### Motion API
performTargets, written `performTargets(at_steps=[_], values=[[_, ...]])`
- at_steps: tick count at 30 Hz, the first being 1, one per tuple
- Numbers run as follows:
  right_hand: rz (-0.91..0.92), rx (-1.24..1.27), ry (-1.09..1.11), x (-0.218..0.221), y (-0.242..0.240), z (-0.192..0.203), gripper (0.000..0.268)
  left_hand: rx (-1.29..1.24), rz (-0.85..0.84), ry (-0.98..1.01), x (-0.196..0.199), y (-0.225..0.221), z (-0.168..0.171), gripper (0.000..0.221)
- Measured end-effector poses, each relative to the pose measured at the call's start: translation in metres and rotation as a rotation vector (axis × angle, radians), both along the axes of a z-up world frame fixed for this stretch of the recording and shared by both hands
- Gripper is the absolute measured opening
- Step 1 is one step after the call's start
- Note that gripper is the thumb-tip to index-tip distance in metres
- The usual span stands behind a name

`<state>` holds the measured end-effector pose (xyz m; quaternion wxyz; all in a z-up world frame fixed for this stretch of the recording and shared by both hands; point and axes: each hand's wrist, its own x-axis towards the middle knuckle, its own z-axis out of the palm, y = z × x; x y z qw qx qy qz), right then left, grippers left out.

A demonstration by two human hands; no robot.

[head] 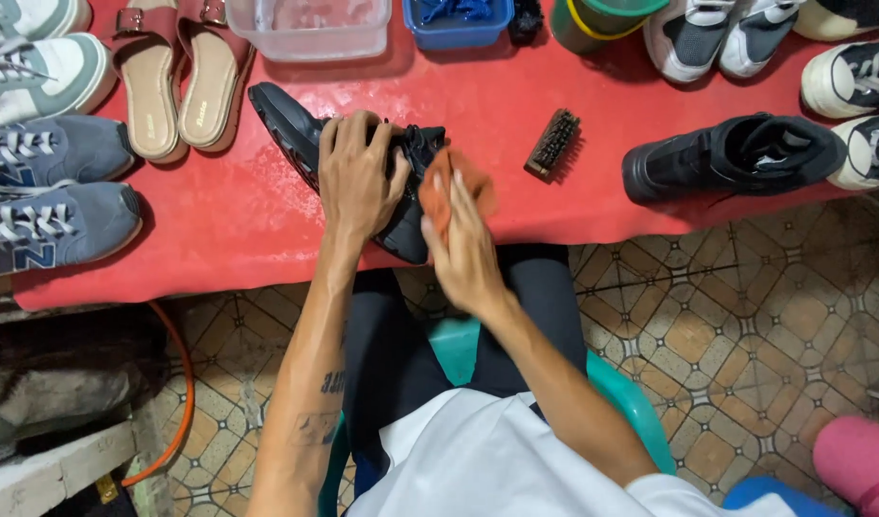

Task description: The person is cleaning the upper part of a black sneaker by brushing it with a small brush and wiping it with a cloth.

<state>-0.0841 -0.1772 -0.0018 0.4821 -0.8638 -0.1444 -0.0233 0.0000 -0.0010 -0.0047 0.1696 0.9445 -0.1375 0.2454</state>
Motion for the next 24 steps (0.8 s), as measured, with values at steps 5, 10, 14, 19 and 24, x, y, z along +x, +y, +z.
performTargets(at_steps=[5, 10, 14, 19, 24], values=[[0.027, -0.009, -0.016, -0.017, 0.001, -0.015, 0.058, 0.010, -0.036, 0.009, -0.001, 0.004, 0.004, 0.019], [0.052, 0.054, -0.076, 0.031, 0.010, -0.019, 0.051, 0.023, -0.034, -0.017, -0.003, 0.004, 0.005, 0.018], [0.087, 0.050, -0.010, 0.020, 0.004, 0.002, 0.053, 0.056, -0.022, -0.019, -0.008, -0.002, 0.020, 0.018], [0.131, -0.033, 0.029, -0.005, -0.016, 0.001, 0.058, 0.070, -0.026, 0.003, -0.008, -0.001, 0.024, 0.021], [0.168, -0.033, -0.063, 0.040, -0.004, -0.003, 0.054, -0.001, -0.048, -0.004, -0.005, 0.002, 0.014, 0.023]])
